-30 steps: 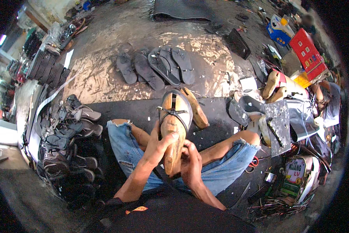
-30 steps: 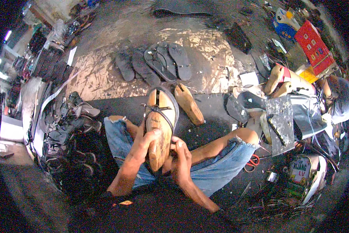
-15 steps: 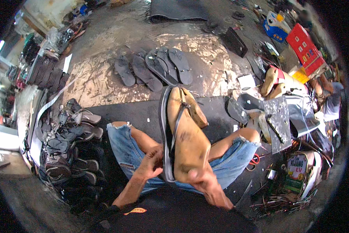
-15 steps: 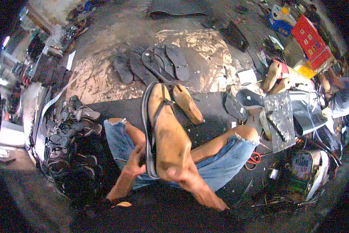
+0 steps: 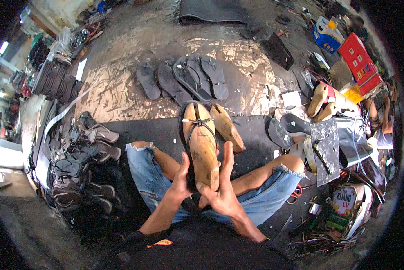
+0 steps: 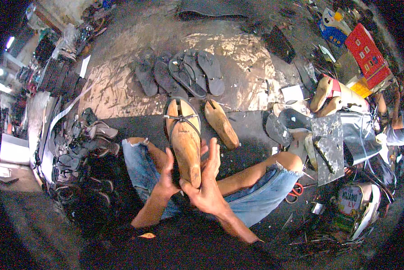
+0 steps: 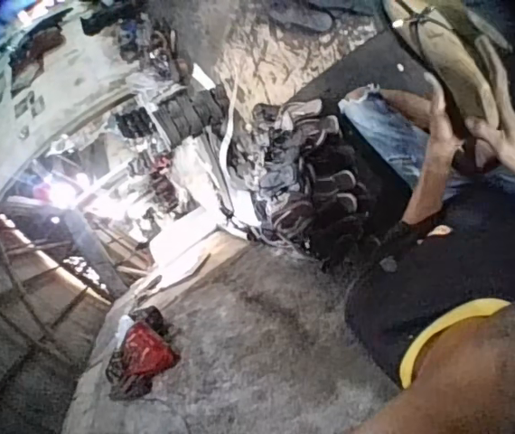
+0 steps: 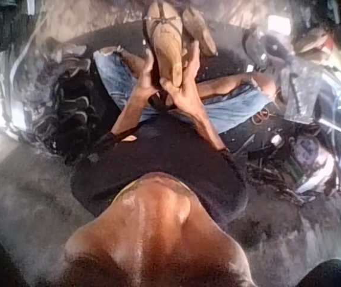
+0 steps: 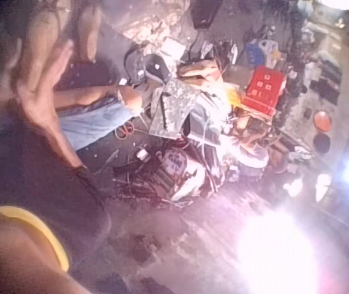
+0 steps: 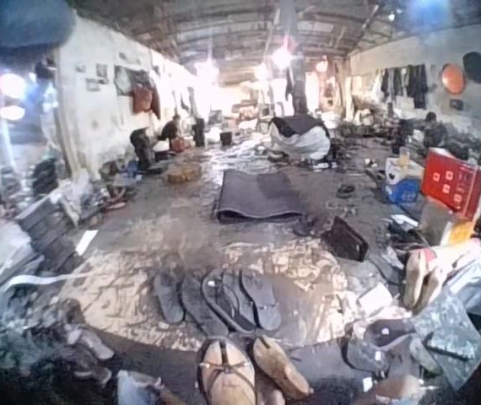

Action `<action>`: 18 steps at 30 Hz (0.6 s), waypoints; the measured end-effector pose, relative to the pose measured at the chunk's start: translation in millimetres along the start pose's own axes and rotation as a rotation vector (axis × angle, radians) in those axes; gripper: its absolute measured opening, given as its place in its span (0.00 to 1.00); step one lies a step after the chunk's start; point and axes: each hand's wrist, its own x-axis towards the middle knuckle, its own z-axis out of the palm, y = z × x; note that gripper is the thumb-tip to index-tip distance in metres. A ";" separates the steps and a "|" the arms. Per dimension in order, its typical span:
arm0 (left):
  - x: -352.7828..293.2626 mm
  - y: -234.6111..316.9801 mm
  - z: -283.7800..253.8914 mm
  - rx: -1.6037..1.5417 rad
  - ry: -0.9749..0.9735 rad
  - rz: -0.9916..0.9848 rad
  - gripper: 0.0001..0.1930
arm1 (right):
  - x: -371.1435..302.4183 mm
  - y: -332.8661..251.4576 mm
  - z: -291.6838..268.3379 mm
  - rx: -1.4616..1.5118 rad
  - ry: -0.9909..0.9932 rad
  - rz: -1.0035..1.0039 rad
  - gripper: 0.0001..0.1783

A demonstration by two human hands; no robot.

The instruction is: The person sits on the floor and repeatedly places flip-flop straps onto wooden shoe lasts, then removes them and repeats the process with different sandals. The person handles multiple sandals and lasts, occasionally picking up a small container of yellow liquid near the end.

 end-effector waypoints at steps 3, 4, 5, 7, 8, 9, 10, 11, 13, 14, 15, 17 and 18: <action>24.4 21.5 -26.0 -0.016 0.194 -0.012 0.48 | -2.2 -18.4 -0.9 0.287 0.004 0.137 0.71; 27.1 37.7 -38.4 -0.038 0.223 -0.010 0.48 | -16.2 -29.6 -8.1 0.383 0.013 0.199 0.71; 39.2 60.5 -50.8 -0.046 0.234 -0.001 0.47 | -24.6 -34.1 -17.8 0.478 0.020 0.262 0.71; 36.4 52.2 -77.4 -0.179 -0.122 0.087 0.51 | -9.1 1.4 -57.3 0.072 0.120 0.078 0.65; 25.1 47.7 -41.4 -0.089 -0.028 0.078 0.49 | 7.6 22.6 -73.7 -0.088 0.217 0.083 0.60; 21.4 38.7 -29.2 -0.122 -0.153 -0.010 0.48 | 26.5 49.0 -103.3 -0.254 0.237 0.142 0.55; 16.7 27.9 -21.2 -0.113 -0.225 -0.076 0.49 | 36.4 68.3 -124.8 -0.649 0.260 0.120 0.48; 11.6 22.3 -14.6 -0.093 -0.298 -0.128 0.50 | 47.3 66.4 -139.3 -0.870 0.204 0.190 0.43; 5.0 17.4 -11.8 -0.110 -0.492 -0.189 0.52 | 85.1 22.7 -137.1 -0.548 0.244 0.104 0.31; -1.7 16.7 -8.0 -0.092 -0.491 -0.196 0.53 | 98.4 -2.8 -120.2 -0.218 0.221 0.086 0.30; -2.9 18.0 -1.2 -0.078 -0.509 -0.196 0.53 | 112.5 -29.8 -106.1 0.096 0.195 0.059 0.29; 0.1 11.7 2.6 -0.024 -0.562 -0.185 0.52 | 128.4 -74.8 -81.6 0.178 -0.173 0.157 0.35; -1.2 7.9 4.4 0.001 -0.584 -0.180 0.51 | 135.4 -65.6 -72.5 0.094 -0.323 0.071 0.34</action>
